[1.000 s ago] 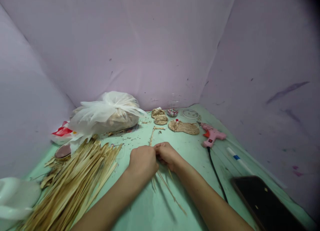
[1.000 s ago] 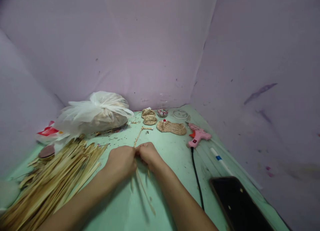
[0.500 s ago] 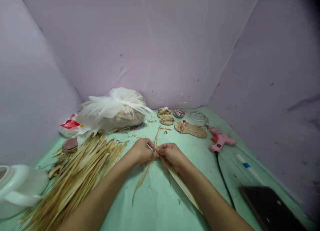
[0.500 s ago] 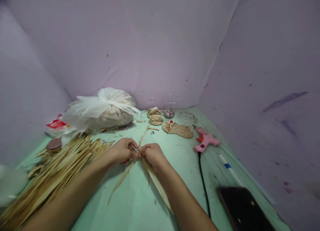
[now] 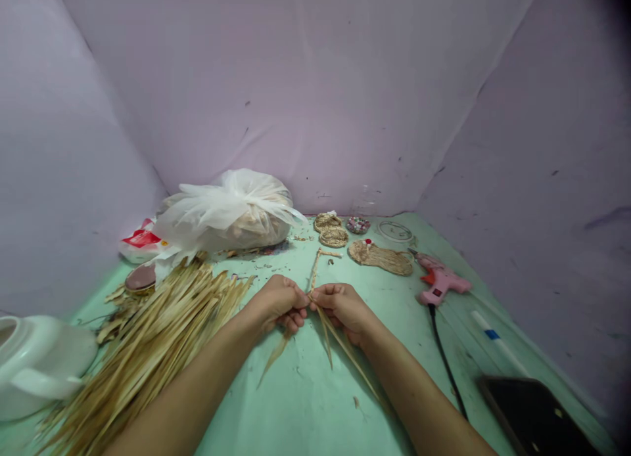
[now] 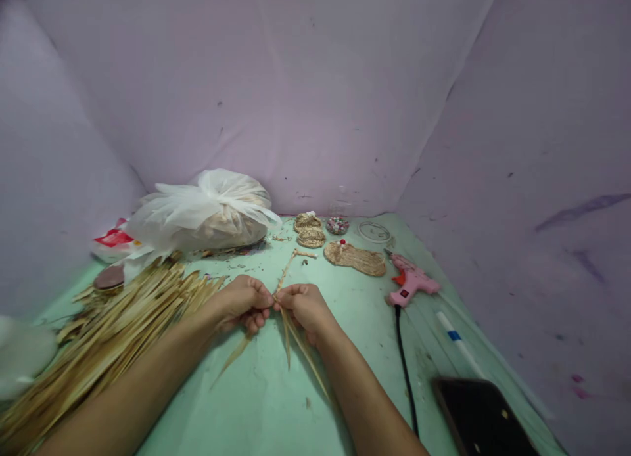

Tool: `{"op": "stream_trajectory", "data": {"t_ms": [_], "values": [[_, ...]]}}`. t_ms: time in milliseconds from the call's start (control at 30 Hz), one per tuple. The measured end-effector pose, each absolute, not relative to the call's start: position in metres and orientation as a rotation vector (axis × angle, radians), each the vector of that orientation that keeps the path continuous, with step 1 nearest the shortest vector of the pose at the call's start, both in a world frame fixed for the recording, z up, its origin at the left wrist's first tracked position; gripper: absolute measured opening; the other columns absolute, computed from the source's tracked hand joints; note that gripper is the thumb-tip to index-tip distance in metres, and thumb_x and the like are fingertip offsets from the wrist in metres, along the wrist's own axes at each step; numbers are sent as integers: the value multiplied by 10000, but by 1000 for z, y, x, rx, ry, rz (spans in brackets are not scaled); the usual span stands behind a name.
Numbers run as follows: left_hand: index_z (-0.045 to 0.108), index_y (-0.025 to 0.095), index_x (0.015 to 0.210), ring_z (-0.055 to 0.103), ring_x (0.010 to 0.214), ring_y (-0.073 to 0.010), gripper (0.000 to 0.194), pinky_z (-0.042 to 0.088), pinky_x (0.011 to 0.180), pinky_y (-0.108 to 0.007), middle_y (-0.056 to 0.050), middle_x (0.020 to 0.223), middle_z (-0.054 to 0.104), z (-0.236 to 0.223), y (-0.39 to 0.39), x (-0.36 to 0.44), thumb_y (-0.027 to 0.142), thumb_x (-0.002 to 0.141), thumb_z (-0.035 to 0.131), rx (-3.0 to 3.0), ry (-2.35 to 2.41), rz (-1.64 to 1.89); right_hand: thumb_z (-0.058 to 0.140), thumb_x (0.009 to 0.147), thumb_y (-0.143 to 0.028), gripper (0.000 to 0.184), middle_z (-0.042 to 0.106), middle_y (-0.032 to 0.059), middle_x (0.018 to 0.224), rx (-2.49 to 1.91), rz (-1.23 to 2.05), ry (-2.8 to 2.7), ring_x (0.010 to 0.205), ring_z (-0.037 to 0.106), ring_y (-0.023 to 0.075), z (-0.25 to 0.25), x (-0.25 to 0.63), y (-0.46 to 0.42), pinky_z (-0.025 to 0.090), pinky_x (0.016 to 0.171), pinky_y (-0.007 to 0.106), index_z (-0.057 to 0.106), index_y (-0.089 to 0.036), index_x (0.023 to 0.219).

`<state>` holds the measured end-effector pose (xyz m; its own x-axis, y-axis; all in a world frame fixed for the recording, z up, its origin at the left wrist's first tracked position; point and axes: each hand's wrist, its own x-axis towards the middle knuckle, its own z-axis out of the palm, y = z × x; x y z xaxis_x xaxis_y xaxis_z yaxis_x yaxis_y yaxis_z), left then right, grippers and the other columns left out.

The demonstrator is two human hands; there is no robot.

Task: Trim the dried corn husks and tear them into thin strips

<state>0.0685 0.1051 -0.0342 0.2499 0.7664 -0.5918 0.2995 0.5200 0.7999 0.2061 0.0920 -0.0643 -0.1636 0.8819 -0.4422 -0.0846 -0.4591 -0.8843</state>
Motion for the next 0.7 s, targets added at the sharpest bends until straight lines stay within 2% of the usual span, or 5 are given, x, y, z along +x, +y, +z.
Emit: {"op": "stream_trajectory", "data": {"t_ms": [167,233,400,533,700], "values": [[511,146,519,252,251,-46,73,153,289,-191,74,327,365,-36,103,71,125,589,505,1137,1379,501,637,613,-275,166,493,-46,423,-1344,1698,-1003,342,248,36,-63,206,90,118,367,214,562,-141,550],[520,144,508,202,252,-39,72,111,307,-203,85,314,321,-38,103,73,128,573,494,1179,1385,528,641,614,-288,178,470,-54,403,-1335,1696,-1025,340,241,36,-62,206,90,109,369,216,562,-142,547],[547,127,477,208,299,-35,88,118,361,-210,82,301,307,-43,104,74,134,546,493,1277,1371,586,621,634,-302,195,450,-56,394,-1349,1673,-1055,339,239,39,-63,206,90,120,368,217,560,-145,535],[569,133,495,246,313,-41,80,139,371,-207,81,315,324,-42,104,71,160,532,504,1314,1280,578,579,661,-264,204,342,-83,335,-1389,1608,-1054,322,199,44,-65,205,90,99,363,225,515,-163,496],[505,154,466,223,280,-35,94,132,342,-205,83,331,321,-37,102,71,210,541,492,1243,1261,578,555,671,-238,207,306,-90,321,-1400,1577,-1068,321,184,38,-64,204,91,95,367,222,512,-156,487]]}}
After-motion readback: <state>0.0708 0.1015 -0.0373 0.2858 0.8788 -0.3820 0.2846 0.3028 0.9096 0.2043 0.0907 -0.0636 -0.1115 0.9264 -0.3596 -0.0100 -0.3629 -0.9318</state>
